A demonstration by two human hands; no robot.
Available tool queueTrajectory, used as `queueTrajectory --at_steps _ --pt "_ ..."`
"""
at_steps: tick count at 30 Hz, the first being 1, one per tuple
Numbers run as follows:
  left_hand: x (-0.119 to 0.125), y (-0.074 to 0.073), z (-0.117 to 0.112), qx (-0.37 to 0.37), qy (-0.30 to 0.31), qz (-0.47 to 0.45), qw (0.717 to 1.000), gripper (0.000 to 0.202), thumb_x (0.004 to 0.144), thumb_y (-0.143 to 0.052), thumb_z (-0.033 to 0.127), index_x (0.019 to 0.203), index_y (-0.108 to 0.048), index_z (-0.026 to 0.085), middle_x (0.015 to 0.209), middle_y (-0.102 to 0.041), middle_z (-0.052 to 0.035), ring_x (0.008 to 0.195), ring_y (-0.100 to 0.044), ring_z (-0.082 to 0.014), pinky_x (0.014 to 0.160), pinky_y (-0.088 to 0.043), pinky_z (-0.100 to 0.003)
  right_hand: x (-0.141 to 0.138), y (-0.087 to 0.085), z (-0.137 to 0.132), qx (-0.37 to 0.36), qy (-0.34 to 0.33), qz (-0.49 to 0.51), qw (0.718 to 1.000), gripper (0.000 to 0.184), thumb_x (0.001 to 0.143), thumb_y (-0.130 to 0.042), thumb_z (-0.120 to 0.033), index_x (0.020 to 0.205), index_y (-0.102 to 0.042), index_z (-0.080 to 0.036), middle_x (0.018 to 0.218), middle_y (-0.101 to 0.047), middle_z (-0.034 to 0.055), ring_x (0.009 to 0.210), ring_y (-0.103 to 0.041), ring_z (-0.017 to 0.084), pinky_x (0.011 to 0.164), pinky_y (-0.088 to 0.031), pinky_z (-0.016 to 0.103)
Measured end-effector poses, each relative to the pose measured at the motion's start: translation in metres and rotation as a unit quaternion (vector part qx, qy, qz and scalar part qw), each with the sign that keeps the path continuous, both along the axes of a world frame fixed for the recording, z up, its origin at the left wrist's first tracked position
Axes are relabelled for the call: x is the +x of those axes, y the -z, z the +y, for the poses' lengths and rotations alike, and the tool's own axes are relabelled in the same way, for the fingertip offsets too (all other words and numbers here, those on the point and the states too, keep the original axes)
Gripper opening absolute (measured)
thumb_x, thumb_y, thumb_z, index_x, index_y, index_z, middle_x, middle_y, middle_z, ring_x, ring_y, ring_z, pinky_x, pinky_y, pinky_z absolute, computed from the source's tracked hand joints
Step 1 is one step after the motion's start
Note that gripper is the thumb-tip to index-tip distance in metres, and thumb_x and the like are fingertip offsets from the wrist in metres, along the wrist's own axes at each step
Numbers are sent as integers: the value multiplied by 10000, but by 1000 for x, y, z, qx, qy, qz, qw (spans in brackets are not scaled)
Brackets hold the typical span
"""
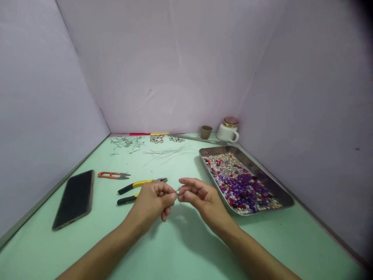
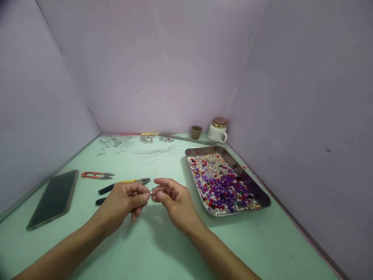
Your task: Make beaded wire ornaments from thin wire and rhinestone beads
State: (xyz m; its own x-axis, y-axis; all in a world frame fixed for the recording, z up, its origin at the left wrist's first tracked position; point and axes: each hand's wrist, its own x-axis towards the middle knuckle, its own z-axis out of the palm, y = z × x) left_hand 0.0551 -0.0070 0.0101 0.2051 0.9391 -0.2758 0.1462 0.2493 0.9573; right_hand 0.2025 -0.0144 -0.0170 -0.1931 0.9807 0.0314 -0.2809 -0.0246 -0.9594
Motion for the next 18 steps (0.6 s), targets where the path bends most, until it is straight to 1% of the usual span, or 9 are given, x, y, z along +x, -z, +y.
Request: queueTrajectory --at_steps 3,5,7,8,10,11,13,15,18 --pt "-1 7 2 -16 -17 -60 998 127 607 -625 219 644 -536 136 449 -495 54 383 -450 -72 352 -369 -187 -2 3 0 11 1 -15 1000 285 663 -628 -199 944 -586 -180 817 -626 29 716 -581 131 712 -469 313" --pt "-1 10 2 -27 -22 -90 995 147 608 -636 222 654 -524 139 441 -494 57 384 -448 -66 366 -370 -181 -3 5 -1 19 -1 -36 999 282 662 -623 -189 941 -585 -180 829 -620 28 704 -574 125 697 -475 304" --pt "-1 13 1 -41 -24 -107 993 157 612 -636 226 656 -511 141 427 -488 61 371 -431 -58 370 -360 -176 -5 7 -1 21 -3 -58 998 277 668 -612 -197 943 -583 -172 772 -611 19 662 -566 122 637 -489 288" --pt "0 14 0 -47 -23 -109 993 158 612 -634 226 658 -508 141 426 -488 61 366 -424 -56 370 -356 -176 -6 8 -1 17 -2 -69 997 275 672 -606 -208 943 -583 -167 726 -602 13 628 -558 121 580 -491 272" --pt "1 15 -1 -52 -20 -95 994 151 609 -623 227 656 -508 141 421 -481 60 361 -413 -59 358 -340 -177 -6 9 -1 8 8 -96 995 267 677 -596 -226 932 -592 -151 636 -575 0 557 -534 113 468 -459 231" --pt "2 15 -1 -49 -19 -79 995 142 609 -614 227 655 -512 140 415 -466 63 358 -402 -60 347 -321 -175 -6 9 -1 7 16 -113 993 253 678 -593 -229 916 -601 -143 600 -562 -7 524 -518 105 436 -433 215" --pt "3 14 -2 -32 -15 -37 999 116 611 -593 222 643 -524 133 410 -424 74 351 -351 -46 332 -259 -163 -6 8 -2 14 34 -142 989 219 680 -587 -220 877 -622 -131 557 -543 -17 479 -486 85 425 -398 202" --pt "4 13 -2 -7 -14 5 1000 96 614 -574 211 618 -536 123 425 -393 78 361 -298 -27 341 -204 -157 -5 8 -3 24 45 -160 986 197 679 -585 -210 848 -636 -123 538 -529 -23 456 -463 73 437 -389 202" --pt "5 12 -4 18 -18 34 999 97 614 -562 200 582 -538 111 450 -395 69 398 -282 -22 373 -194 -160 -5 9 -4 32 50 -175 983 209 681 -583 -223 851 -640 -116 534 -516 -24 443 -444 72 427 -378 202"
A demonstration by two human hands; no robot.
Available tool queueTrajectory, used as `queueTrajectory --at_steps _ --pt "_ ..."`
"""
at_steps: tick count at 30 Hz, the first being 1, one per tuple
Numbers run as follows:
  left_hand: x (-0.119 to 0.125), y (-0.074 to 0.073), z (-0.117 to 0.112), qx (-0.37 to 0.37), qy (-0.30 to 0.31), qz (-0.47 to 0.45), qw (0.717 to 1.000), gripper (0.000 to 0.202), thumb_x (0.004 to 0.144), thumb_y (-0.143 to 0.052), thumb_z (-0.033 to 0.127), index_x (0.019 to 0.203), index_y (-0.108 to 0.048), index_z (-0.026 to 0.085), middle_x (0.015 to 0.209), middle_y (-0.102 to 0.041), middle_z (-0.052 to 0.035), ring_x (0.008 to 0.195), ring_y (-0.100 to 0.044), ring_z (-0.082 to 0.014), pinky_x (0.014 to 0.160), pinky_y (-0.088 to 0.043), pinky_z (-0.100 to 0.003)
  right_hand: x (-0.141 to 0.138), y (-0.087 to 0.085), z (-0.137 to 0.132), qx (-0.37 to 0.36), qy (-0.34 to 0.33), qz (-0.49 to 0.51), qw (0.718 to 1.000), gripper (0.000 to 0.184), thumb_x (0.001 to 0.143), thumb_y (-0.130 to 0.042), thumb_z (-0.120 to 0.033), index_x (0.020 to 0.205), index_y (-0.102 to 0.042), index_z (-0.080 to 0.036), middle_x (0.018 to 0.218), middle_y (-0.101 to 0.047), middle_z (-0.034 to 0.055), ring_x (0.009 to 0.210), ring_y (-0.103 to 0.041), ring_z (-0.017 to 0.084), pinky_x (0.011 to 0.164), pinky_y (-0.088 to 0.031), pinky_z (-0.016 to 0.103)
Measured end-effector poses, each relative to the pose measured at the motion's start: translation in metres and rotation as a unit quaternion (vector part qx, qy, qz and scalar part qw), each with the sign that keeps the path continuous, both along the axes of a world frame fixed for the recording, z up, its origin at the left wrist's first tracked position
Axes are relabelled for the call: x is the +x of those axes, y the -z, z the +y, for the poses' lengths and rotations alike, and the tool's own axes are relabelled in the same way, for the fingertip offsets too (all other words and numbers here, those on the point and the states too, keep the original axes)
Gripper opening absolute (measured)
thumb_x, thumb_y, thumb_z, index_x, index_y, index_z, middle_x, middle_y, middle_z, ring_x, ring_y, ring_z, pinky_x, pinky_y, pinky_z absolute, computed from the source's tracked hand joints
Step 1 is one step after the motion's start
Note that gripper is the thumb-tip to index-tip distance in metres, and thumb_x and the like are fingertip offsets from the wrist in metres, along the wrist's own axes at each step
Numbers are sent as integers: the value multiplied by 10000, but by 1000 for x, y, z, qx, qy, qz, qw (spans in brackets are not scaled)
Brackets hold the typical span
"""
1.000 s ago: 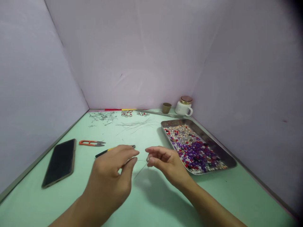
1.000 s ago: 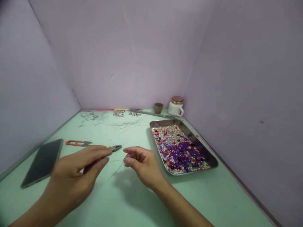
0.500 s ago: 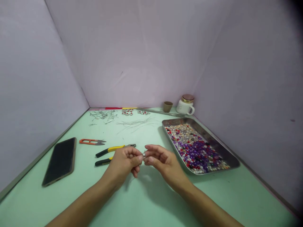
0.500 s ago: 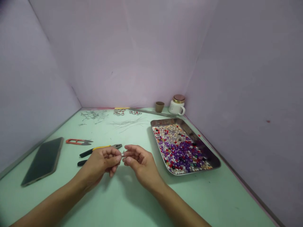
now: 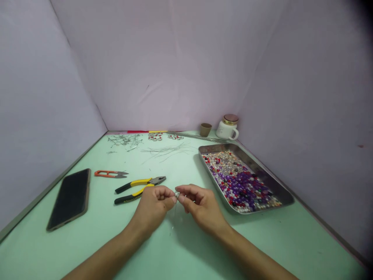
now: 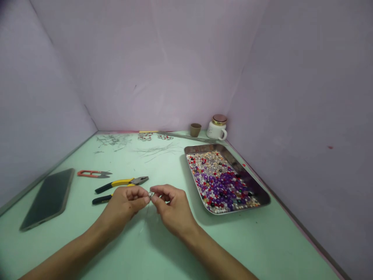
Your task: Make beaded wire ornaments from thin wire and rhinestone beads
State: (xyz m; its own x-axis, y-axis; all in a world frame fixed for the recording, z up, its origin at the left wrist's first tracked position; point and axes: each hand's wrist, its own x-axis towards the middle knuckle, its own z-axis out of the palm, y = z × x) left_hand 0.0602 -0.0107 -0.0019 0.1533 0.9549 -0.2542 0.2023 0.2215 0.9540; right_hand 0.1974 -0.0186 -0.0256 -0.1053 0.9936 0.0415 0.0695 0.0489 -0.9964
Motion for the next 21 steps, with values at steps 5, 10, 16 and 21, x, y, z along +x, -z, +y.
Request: queueTrajectory --at_steps 5,10,16,21 --pt "0 1 0 -27 -10 -43 999 119 611 -572 229 594 -521 122 416 -351 89 369 -215 -12 365 -145 -168 0 2 1 13 -5 -20 1000 202 691 -570 -247 832 -634 -118 613 -577 15 506 -480 93 470 -395 212" --pt "1 4 0 -66 -20 -85 994 129 588 -585 227 581 -496 133 391 -322 100 347 -175 -7 347 -110 -173 3 0 0 56 -4 -135 989 154 719 -531 -238 670 -626 -128 549 -562 9 495 -461 94 461 -359 201" --pt "0 5 1 -97 -23 -145 984 162 586 -611 230 590 -468 155 379 -256 117 342 -135 -10 335 -68 -173 5 -1 0 105 10 -168 980 166 733 -518 -250 664 -614 -134 530 -527 -7 486 -436 87 465 -336 197" --pt "-7 7 6 -147 6 -181 972 151 588 -625 193 597 -482 147 380 -247 118 341 -121 -2 330 -61 -163 5 -3 3 -8 -18 -104 994 199 698 -531 -300 599 -563 -130 492 -444 -32 453 -351 72 430 -280 198"
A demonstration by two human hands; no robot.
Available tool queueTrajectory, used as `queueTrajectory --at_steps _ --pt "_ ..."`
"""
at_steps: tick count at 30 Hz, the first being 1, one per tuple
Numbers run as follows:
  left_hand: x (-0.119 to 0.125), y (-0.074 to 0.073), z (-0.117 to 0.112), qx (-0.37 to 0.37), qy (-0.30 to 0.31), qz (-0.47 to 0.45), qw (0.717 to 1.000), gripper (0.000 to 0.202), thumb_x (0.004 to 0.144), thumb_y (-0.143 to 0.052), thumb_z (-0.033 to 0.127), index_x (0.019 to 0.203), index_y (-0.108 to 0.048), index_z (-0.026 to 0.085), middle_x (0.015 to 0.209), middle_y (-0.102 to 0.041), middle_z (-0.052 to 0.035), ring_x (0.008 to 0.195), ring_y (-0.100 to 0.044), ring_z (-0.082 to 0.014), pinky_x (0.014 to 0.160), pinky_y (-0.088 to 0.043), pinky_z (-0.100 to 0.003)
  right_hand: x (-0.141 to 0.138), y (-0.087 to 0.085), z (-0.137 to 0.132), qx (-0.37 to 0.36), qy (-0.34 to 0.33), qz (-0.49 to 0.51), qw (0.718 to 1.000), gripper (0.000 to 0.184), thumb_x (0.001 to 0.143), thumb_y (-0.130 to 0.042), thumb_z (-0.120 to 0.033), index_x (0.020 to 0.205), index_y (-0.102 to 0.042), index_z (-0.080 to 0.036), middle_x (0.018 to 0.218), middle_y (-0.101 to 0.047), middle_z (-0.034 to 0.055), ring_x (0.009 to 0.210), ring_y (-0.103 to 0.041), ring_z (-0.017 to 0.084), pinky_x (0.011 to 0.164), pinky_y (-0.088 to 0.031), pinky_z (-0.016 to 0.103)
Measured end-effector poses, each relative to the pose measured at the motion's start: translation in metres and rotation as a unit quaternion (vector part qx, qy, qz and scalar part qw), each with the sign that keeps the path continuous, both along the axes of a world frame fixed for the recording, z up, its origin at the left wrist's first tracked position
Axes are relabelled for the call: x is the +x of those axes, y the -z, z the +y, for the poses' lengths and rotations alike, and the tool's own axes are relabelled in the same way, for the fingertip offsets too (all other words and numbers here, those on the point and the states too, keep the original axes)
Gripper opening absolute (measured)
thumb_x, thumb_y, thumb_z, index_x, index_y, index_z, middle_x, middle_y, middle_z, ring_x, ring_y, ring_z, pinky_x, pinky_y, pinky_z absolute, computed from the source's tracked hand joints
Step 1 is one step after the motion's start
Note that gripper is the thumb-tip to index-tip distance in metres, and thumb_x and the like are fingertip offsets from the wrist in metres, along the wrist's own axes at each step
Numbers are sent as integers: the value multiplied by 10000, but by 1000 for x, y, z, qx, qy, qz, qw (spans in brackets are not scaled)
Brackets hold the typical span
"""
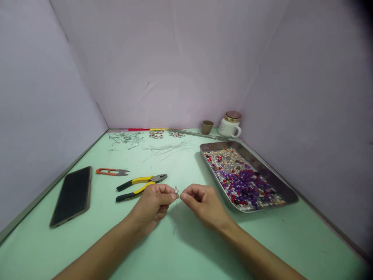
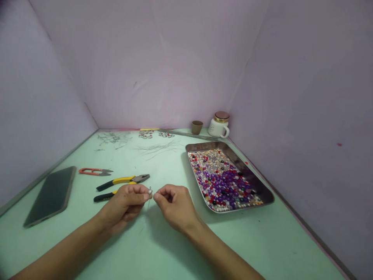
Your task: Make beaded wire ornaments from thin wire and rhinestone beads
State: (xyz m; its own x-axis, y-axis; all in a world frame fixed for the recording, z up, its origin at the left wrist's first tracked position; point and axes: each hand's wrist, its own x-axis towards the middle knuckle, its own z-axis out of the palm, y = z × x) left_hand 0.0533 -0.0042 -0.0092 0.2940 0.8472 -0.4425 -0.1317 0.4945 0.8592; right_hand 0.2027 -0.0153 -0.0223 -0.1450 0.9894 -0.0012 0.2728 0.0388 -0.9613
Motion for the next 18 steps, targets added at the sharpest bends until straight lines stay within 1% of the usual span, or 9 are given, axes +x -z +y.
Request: queueTrajectory --at_steps 4,9,11,13,16,18 --pt "-4 1 4 -59 19 -55 997 91 573 -593 129 614 -512 135 412 -248 107 352 -112 2 329 -44 -153 0 -3 2 -72 5 67 995 217 654 -555 -332 577 -543 -129 479 -397 -51 434 -287 56 414 -235 196" --pt "-5 1 5 -84 20 -74 994 77 555 -568 106 625 -540 123 429 -228 103 357 -106 2 325 -35 -146 -1 -4 3 -104 15 86 991 219 632 -570 -344 583 -552 -132 446 -360 -72 398 -236 44 391 -198 200" --pt "-4 1 4 -78 25 -69 994 76 573 -591 136 610 -525 128 429 -219 105 359 -103 1 324 -40 -147 -1 -5 3 -100 17 84 991 213 631 -571 -336 580 -554 -130 455 -377 -66 406 -254 46 396 -210 200" --pt "-4 3 3 -57 23 -48 997 135 586 -624 176 580 -496 136 417 -218 108 354 -106 0 321 -48 -152 -1 -5 2 -89 17 79 993 204 633 -572 -321 570 -553 -128 470 -403 -57 424 -289 51 410 -236 198" --pt "-4 6 4 -18 6 -2 1000 187 577 -654 198 570 -474 145 395 -248 110 336 -122 1 319 -61 -161 0 -3 2 -73 13 66 995 181 643 -567 -286 551 -538 -133 469 -420 -54 430 -323 51 414 -264 187" --pt "-4 7 6 0 -17 23 1000 192 575 -656 208 579 -474 148 393 -268 110 329 -126 2 320 -58 -165 0 -2 1 -88 5 47 995 161 656 -553 -258 548 -524 -142 446 -430 -58 389 -327 43 378 -263 175"
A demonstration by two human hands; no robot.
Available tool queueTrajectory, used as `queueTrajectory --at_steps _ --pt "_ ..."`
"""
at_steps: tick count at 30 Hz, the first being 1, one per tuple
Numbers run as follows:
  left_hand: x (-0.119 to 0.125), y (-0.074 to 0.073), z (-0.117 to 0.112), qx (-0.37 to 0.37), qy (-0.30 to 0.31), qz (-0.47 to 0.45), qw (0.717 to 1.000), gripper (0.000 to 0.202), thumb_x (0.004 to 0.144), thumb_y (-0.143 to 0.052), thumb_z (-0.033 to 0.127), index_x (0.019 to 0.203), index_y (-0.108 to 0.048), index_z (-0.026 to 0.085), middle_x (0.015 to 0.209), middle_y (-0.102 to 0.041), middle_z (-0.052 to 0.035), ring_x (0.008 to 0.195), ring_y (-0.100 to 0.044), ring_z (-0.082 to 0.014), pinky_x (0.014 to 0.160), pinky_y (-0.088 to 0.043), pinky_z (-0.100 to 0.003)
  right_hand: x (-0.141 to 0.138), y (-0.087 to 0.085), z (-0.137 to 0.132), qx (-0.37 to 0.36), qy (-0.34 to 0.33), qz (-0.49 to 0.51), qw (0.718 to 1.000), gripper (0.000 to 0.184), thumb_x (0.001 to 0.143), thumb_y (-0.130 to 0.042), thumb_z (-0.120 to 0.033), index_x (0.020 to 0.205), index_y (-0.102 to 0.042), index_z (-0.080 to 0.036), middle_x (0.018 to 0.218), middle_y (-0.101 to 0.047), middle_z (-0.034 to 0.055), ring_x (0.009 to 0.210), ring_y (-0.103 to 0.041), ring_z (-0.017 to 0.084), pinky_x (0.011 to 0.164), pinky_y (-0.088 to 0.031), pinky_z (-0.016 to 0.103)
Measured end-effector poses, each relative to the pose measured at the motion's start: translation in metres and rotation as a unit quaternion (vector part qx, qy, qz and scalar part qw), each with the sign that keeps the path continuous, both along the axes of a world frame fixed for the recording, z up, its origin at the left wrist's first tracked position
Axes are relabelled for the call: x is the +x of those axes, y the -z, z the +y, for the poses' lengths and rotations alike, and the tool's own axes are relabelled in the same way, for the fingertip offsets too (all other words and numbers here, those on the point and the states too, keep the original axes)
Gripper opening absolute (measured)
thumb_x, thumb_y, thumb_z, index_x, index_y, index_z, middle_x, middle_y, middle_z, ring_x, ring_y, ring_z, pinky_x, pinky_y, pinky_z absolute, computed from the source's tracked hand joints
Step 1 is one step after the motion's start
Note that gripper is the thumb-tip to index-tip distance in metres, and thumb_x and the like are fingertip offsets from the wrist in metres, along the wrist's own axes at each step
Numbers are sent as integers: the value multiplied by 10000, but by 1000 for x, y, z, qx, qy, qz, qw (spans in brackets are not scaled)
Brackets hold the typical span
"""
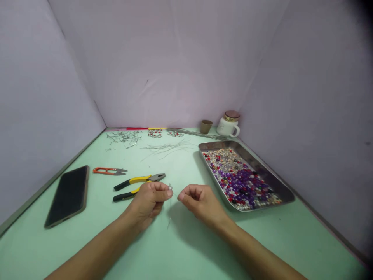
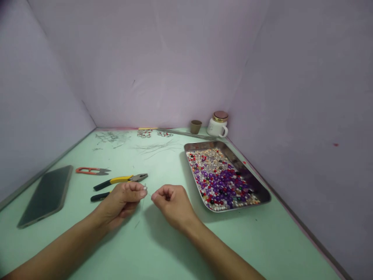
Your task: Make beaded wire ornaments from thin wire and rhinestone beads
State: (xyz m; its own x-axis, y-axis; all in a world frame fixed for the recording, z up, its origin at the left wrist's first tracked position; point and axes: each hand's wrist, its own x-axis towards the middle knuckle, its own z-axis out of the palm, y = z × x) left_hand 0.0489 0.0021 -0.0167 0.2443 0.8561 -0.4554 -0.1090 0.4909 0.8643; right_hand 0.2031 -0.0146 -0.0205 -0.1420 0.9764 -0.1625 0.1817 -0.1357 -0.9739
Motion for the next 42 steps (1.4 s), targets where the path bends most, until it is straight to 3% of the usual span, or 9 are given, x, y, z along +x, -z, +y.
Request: queueTrajectory --at_steps 9,15,18,21,25,28,31,34,42 --pt "-19 -15 15 43 -50 25 998 200 588 -673 233 571 -494 144 406 -269 104 338 -133 6 315 -79 -138 9 -16 -14 -123 -65 -34 990 107 673 -499 -188 568 -512 -168 423 -470 -63 275 -403 46 254 -331 139" --pt "-20 -19 11 -122 21 -110 986 261 571 -671 234 503 -430 161 388 -353 74 313 -110 6 290 -47 -137 88 -60 1 -85 -209 -119 967 81 661 -568 -195 632 -627 -148 515 -571 -16 425 -515 79 389 -398 168" --pt "-6 -12 1 -160 62 -98 980 269 610 -650 252 506 -420 158 380 -353 73 325 -79 7 297 -27 -133 129 -75 32 36 -58 -164 984 127 687 -559 -246 645 -633 -152 530 -577 -11 463 -519 95 440 -399 197" --pt "3 -2 -1 -117 63 -60 989 259 657 -609 279 533 -416 158 414 -398 65 339 -71 2 309 -21 -142 141 -72 55 129 123 -242 954 99 665 -582 -228 668 -642 -148 489 -550 -19 429 -464 86 412 -342 198" --pt "-1 1 8 -26 45 15 999 244 682 -574 280 538 -424 153 419 -393 70 348 -82 -5 331 -36 -165 107 -62 51 152 65 -166 972 102 676 -577 -233 675 -650 -161 568 -592 5 515 -504 117 478 -383 227" --pt "-3 -7 9 -7 69 60 996 187 661 -569 255 555 -448 159 412 -438 54 341 -115 -15 343 -43 -182 65 -56 35 164 9 -125 978 101 679 -580 -234 678 -663 -176 630 -614 20 602 -540 148 506 -414 236" --pt "1 -20 4 34 119 125 984 90 617 -564 197 558 -516 149 367 -447 47 326 -196 -26 347 -97 -182 27 -46 21 50 -90 -51 993 162 687 -574 -279 753 -678 -174 645 -614 25 571 -535 134 449 -425 218" --pt "5 -24 -2 81 140 168 972 75 589 -547 171 522 -533 141 371 -485 33 339 -299 -41 370 -188 -177 5 -33 14 -71 -167 24 983 183 669 -585 -290 742 -683 -154 597 -596 14 530 -508 103 428 -426 196" --pt "1 -13 -4 216 91 287 929 76 597 -550 239 583 -523 170 487 -544 20 427 -399 -90 390 -255 -184 0 -16 15 -133 -85 106 982 244 556 -690 -351 599 -620 -122 499 -583 -5 459 -515 80 427 -419 189"
